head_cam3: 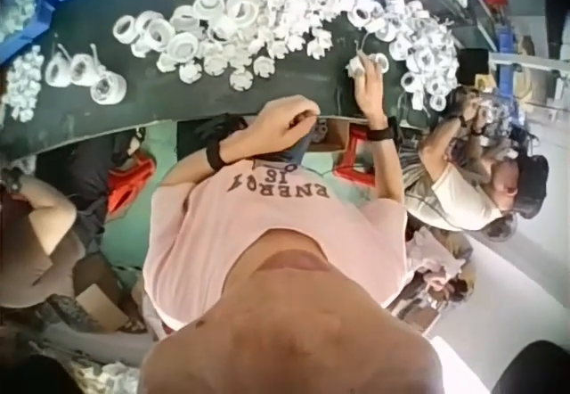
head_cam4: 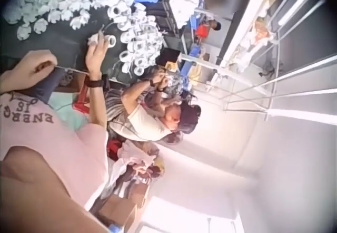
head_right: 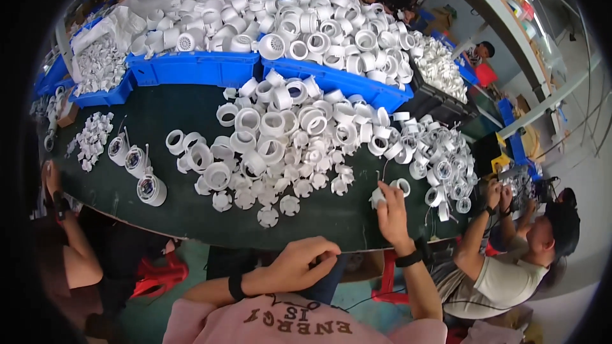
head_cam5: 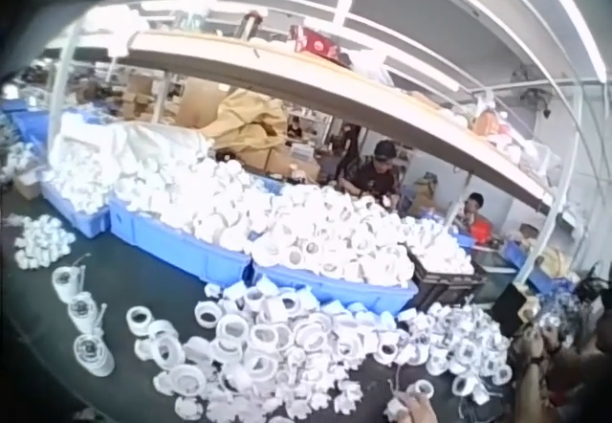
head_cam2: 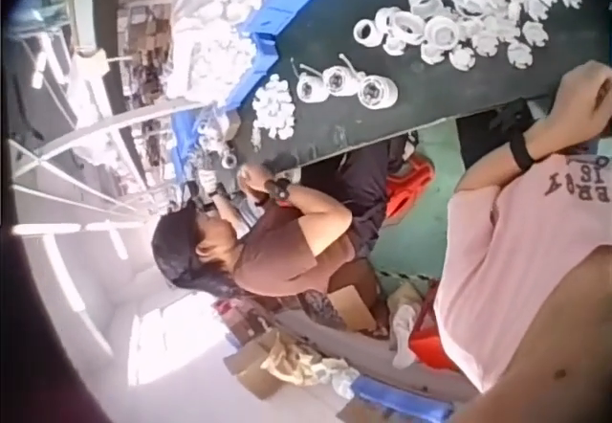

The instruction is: The person picks up a white plastic housing and a camera lens assembly by hand, fits the lens into the housing, and presses them together. They then set the assembled unit aside on the table and repeat the process with other components.

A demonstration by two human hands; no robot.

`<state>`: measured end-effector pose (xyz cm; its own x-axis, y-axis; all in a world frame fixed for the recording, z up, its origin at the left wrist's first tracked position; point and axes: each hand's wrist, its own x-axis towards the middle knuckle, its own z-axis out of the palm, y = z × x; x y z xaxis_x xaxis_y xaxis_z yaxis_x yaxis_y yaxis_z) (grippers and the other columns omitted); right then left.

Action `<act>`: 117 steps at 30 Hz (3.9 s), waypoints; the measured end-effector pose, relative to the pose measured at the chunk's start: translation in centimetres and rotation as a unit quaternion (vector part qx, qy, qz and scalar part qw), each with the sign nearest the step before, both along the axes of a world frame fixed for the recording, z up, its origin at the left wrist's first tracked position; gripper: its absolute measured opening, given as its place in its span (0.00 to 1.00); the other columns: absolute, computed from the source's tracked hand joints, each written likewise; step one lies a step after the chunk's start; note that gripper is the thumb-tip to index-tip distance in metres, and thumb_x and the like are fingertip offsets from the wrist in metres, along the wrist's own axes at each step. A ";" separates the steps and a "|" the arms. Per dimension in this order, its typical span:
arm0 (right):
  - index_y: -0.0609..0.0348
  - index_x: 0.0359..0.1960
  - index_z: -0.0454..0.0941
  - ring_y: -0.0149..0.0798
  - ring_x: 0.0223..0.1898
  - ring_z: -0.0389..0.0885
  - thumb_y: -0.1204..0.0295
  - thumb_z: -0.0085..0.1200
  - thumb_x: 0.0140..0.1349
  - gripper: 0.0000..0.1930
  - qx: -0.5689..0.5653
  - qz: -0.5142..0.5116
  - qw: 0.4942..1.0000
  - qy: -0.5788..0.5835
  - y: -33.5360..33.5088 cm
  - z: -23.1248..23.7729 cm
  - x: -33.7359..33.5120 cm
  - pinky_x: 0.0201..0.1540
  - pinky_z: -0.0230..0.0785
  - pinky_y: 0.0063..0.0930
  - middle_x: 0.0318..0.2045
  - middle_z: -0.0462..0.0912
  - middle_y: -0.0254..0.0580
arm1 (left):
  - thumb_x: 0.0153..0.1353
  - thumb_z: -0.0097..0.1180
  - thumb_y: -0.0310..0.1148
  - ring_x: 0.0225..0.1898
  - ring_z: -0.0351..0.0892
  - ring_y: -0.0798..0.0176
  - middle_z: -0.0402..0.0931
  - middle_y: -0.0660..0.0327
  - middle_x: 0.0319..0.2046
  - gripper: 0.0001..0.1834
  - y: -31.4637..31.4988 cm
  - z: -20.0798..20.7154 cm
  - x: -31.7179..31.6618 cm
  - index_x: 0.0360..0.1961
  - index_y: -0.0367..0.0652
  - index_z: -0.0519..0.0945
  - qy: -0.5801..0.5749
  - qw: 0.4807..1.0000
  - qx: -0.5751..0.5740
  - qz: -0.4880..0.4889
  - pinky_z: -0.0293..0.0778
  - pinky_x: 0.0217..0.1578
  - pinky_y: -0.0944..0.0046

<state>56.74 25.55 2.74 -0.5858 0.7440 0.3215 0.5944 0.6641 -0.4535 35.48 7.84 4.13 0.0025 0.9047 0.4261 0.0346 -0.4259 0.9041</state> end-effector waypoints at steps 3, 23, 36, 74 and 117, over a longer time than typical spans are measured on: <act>0.66 0.61 0.64 0.41 0.54 0.70 0.65 0.38 0.68 0.24 -0.142 -0.024 0.970 0.196 -3.2 1.0 -2.3 0.57 0.60 0.31 0.53 0.72 0.47 | 0.62 0.53 0.26 0.28 0.76 0.69 0.76 0.58 0.31 0.09 -0.4 -2.0 -0.7 0.44 0.39 0.74 -0.048 0.988 -0.141 -0.045 0.71 0.27 0.69; 0.61 0.52 0.71 0.23 0.15 0.68 0.63 0.55 0.62 0.20 -0.429 0.007 0.893 0.132 7.8 5.5 -25.7 0.14 0.55 0.19 0.16 0.75 0.33 | 0.58 0.58 0.27 0.36 0.75 0.72 0.76 0.58 0.38 0.13 -4.3 -1.4 -6.6 0.43 0.38 0.71 -0.326 0.924 -0.200 0.018 0.72 0.36 0.73; 0.59 0.45 0.71 0.46 0.31 0.80 0.71 0.64 0.48 0.22 -0.002 0.322 0.947 0.012 -6.5 8.2 -15.0 0.32 0.71 0.32 0.33 0.78 0.48 | 0.65 0.45 0.47 0.23 0.70 0.73 0.73 0.61 0.30 0.19 -4.5 1.1 -8.3 0.43 0.40 0.70 -0.271 0.933 -0.204 0.123 0.63 0.20 0.74; 0.68 0.64 0.48 0.58 0.62 0.58 0.68 0.44 0.62 0.31 -0.150 0.307 0.900 0.270 -15.6 2.8 -10.6 0.65 0.48 0.47 0.62 0.55 0.67 | 0.64 0.44 0.32 0.28 0.78 0.49 0.75 0.47 0.30 0.12 -4.6 2.4 -2.9 0.42 0.34 0.71 -0.001 0.989 -0.007 0.146 0.72 0.28 0.57; 0.63 0.63 0.56 0.36 0.50 0.75 0.84 0.56 0.55 0.34 -0.441 0.115 0.813 0.363 -13.6 1.0 -8.4 0.51 0.72 0.32 0.52 0.71 0.44 | 0.38 0.71 0.24 0.52 0.72 0.64 0.74 0.61 0.50 0.39 14.7 -1.5 -26.2 0.56 0.40 0.69 0.287 0.916 -0.280 0.003 0.66 0.56 0.63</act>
